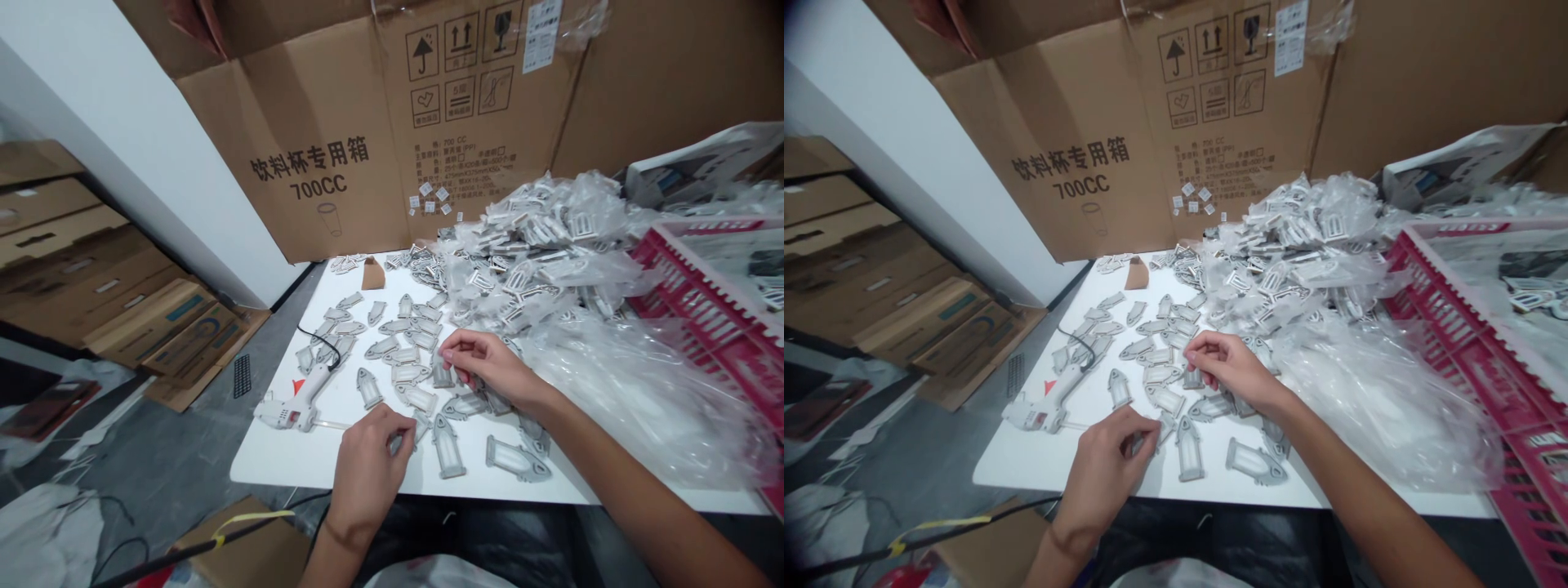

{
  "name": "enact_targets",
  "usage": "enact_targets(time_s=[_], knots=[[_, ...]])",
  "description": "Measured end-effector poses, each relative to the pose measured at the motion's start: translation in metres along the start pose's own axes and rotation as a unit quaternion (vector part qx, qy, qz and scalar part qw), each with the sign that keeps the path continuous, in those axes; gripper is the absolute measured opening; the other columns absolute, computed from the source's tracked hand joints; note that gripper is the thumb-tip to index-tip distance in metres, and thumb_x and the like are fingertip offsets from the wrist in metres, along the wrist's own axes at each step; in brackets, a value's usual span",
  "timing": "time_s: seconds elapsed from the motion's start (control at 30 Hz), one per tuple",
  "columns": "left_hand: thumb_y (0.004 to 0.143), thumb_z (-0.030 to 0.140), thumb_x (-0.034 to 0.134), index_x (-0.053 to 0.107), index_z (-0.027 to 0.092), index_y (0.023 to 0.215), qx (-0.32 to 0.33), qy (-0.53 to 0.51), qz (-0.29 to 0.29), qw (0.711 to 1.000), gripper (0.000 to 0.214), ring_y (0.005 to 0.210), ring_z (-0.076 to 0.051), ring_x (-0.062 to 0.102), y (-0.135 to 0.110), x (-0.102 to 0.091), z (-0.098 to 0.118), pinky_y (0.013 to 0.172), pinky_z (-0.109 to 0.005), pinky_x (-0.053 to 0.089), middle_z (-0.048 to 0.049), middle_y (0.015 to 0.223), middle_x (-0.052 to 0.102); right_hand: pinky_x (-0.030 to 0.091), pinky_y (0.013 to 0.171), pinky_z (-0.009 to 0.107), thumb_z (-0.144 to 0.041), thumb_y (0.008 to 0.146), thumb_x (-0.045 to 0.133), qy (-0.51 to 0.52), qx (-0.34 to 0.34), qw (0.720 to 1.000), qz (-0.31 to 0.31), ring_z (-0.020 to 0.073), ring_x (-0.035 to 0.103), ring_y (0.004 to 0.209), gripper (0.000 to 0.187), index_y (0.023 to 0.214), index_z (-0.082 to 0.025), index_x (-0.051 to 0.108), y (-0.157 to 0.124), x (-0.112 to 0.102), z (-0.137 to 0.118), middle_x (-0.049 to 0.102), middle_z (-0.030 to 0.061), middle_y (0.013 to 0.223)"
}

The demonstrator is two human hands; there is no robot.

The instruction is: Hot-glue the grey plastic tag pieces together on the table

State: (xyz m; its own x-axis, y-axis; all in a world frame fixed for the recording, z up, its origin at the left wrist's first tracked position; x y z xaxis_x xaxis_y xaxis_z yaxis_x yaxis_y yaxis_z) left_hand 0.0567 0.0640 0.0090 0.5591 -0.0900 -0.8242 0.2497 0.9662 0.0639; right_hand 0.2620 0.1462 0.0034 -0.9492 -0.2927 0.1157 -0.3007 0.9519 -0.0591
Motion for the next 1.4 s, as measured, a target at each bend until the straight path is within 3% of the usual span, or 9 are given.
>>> enact_targets(time_s=[0.2, 0.33, 0.4, 0.5, 0.6, 0.8, 0.93, 1.1, 1.4], knots=[[0.103, 0.030, 0.054, 0.077, 0.024, 0.096, 0.031, -0.014, -0.013, 0.999, 0.025, 0.083, -0.020, 0.065, -0.003, -0.001, 0.007, 0.074, -0.030, 0.046, -0.0053, 0.094, 0.071, 0.042, 0.048, 0.023, -0.057, 0.084, 0.082, -0.007, 0.006, 1.000, -0.012, 0.0110, 0.054, 0.057, 0.041, 0.093, -0.020, 0.070, -0.001, 0.000, 0.002, 0.068, 0.0006, 0.076], [0.100, 0.043, 0.062, 0.076, 0.023, 0.090, -0.019, -0.106, 0.049, 0.993, 0.026, 0.064, -0.015, 0.051, 0.005, -0.017, 0.010, 0.064, -0.028, 0.041, -0.0018, 0.082, 0.068, 0.044, 0.054, 0.024, -0.050, 0.086, 0.082, -0.014, 0.009, 0.998, -0.060, 0.0116, 0.055, 0.061, 0.040, 0.112, -0.023, 0.068, -0.006, 0.005, 0.003, 0.071, -0.0003, 0.081], [0.097, 0.047, 0.067, 0.076, 0.023, 0.101, -0.054, -0.176, 0.071, 0.980, 0.025, 0.060, -0.013, 0.047, 0.011, -0.021, 0.012, 0.061, -0.026, 0.041, -0.0008, 0.084, 0.070, 0.044, 0.056, 0.024, -0.046, 0.085, 0.084, -0.015, 0.005, 0.996, -0.091, 0.0118, 0.054, 0.062, 0.043, 0.117, -0.024, 0.067, -0.009, 0.010, 0.001, 0.071, -0.0018, 0.081], [0.091, 0.047, 0.074, 0.074, 0.023, 0.116, -0.072, -0.270, 0.044, 0.959, 0.035, 0.062, -0.012, 0.050, 0.021, -0.014, 0.019, 0.060, -0.024, 0.043, -0.0009, 0.090, 0.073, 0.044, 0.059, 0.026, -0.044, 0.084, 0.085, -0.019, 0.002, 0.990, -0.136, 0.0120, 0.053, 0.063, 0.037, 0.112, -0.024, 0.070, -0.013, 0.017, -0.001, 0.070, -0.0021, 0.078], [0.089, 0.045, 0.077, 0.077, 0.022, 0.105, -0.070, -0.298, 0.020, 0.952, 0.028, 0.061, -0.012, 0.051, 0.027, -0.008, 0.021, 0.059, -0.023, 0.042, 0.0016, 0.073, 0.068, 0.044, 0.061, 0.026, -0.043, 0.084, 0.086, -0.013, 0.001, 0.987, -0.158, 0.0125, 0.054, 0.063, 0.032, 0.105, -0.023, 0.073, -0.014, 0.020, 0.000, 0.070, -0.0015, 0.076], [0.093, 0.037, 0.074, 0.081, 0.024, 0.096, -0.025, -0.269, 0.096, 0.958, 0.016, 0.094, -0.019, 0.069, 0.018, -0.045, -0.007, 0.088, -0.028, 0.054, -0.0036, 0.096, 0.074, 0.046, 0.058, 0.025, -0.051, 0.092, 0.078, -0.014, -0.003, 0.992, -0.126, 0.0128, 0.060, 0.063, 0.033, 0.104, -0.021, 0.072, -0.007, 0.014, 0.007, 0.075, 0.0031, 0.086], [0.089, 0.043, 0.077, 0.083, 0.025, 0.102, -0.067, -0.260, 0.084, 0.960, 0.022, 0.093, -0.020, 0.070, 0.001, -0.064, -0.035, 0.085, -0.028, 0.058, -0.0040, 0.098, 0.075, 0.046, 0.059, 0.025, -0.051, 0.094, 0.076, -0.018, -0.006, 0.996, -0.089, 0.0119, 0.057, 0.064, 0.032, 0.103, -0.020, 0.071, -0.005, 0.008, 0.007, 0.074, 0.0037, 0.088], [0.087, 0.046, 0.079, 0.077, 0.022, 0.122, -0.111, -0.249, 0.035, 0.962, 0.043, 0.080, -0.019, 0.073, -0.020, -0.054, -0.049, 0.080, -0.031, 0.061, -0.0039, 0.092, 0.079, 0.046, 0.059, 0.025, -0.054, 0.093, 0.075, -0.029, 0.006, 0.996, -0.079, 0.0123, 0.056, 0.064, 0.035, 0.102, -0.020, 0.071, -0.006, 0.006, 0.005, 0.073, 0.0034, 0.087], [0.085, 0.051, 0.079, 0.078, 0.022, 0.102, -0.140, -0.167, 0.066, 0.974, 0.034, 0.073, -0.019, 0.073, -0.030, -0.036, -0.062, 0.067, -0.027, 0.058, -0.0021, 0.082, 0.080, 0.046, 0.060, 0.025, -0.053, 0.093, 0.076, -0.037, 0.020, 0.996, -0.081, 0.0119, 0.056, 0.065, 0.034, 0.101, -0.020, 0.070, -0.005, 0.007, 0.008, 0.072, 0.0032, 0.087]])
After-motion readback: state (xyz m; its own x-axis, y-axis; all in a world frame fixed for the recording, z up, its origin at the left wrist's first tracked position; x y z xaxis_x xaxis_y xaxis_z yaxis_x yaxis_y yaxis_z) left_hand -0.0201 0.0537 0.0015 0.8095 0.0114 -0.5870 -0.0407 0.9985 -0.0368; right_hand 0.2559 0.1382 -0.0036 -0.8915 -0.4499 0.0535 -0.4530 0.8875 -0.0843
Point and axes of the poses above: each hand's wrist, its own y-axis towards the middle knuckle, its own x-axis out of the palm, z = x × y, the point moved 6 cm from there along y, towards the middle knuckle
